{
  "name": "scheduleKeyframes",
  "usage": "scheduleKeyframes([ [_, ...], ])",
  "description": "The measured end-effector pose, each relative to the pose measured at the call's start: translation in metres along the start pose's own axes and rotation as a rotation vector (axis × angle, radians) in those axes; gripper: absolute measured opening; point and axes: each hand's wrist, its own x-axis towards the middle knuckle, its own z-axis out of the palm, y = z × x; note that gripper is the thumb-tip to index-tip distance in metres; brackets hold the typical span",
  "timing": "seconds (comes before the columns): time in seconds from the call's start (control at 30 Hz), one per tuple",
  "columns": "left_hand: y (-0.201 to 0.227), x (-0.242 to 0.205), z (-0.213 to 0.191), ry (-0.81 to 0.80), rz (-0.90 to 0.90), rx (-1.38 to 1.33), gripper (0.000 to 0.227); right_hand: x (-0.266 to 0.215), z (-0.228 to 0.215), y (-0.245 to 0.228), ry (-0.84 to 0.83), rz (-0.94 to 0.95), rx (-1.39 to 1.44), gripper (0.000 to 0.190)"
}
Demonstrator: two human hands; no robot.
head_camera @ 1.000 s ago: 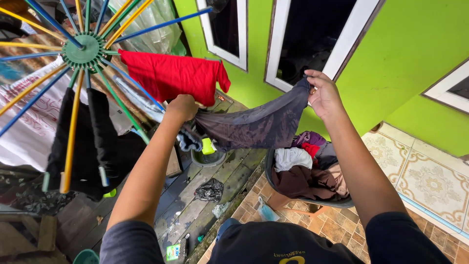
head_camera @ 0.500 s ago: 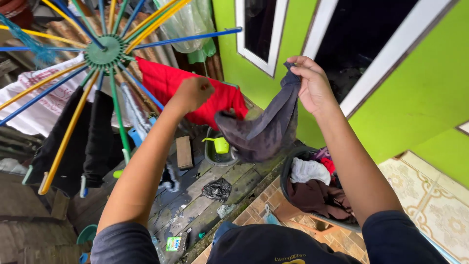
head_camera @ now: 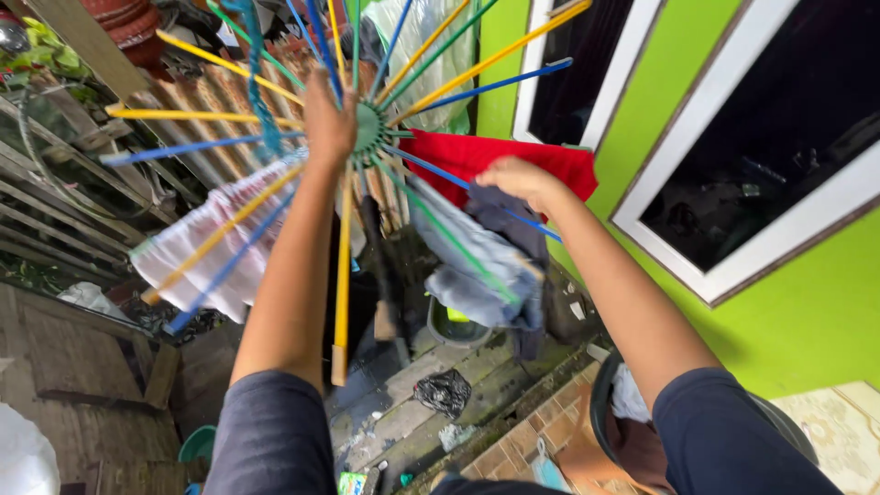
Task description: Hanging wet laundry on a circular drying rack outdoors.
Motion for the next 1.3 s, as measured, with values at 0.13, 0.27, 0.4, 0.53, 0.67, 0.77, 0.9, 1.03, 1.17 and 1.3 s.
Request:
scheduleKeyframes([
  [0.13,-0.021,0.025,0.064,-0.032,0.01,-0.121,0.048,0.035,-0.014,0.035,0.035,0.085,-0.228,0.05],
  [0.27,-0.015,0.038,0.089,-0.061,-0.004,-0.427,0.039,0.022,-0.023,0.033,0.118,0.02,-0.383,0.043],
  [0.4,-0.019,0.045,0.091,-0.365,-0.212,-0.895,0.026,0.005,-0.031,0.038,0.1,-0.024,-0.369,0.033],
  [0.53,-0.005,0.036,0.109,-0.295,-0.191,-0.959,0.027,-0.018,-0.018,0.03,0.063,-0.032,-0.248,0.031],
  [0.67,0.013,0.027,0.116,0.005,-0.331,-0.744,0.026,-0.057,0.021,0.001,-0.008,-0.05,-0.177,0.032],
  [0.77,0.016,0.026,0.12,0.168,-0.356,-0.623,0.021,-0.069,0.064,-0.002,-0.082,-0.164,-0.085,0.033],
  [0.9,0.013,0.026,0.129,0.302,-0.361,-0.484,0.022,-0.091,0.124,-0.03,-0.143,-0.239,0.006,0.033],
  [1.03,0.01,0.03,0.134,0.328,-0.383,-0.455,0.026,-0.086,0.187,-0.02,-0.163,-0.41,0.076,0.031],
  [1.17,0.011,0.034,0.135,0.403,-0.36,-0.34,0.026,-0.104,0.236,-0.016,-0.154,-0.469,0.256,0.026],
  [1.3,0.005,0.037,0.138,0.32,-0.4,-0.476,0.029,-0.17,0.234,-0.061,-0.259,-0.23,0.29,0.022],
])
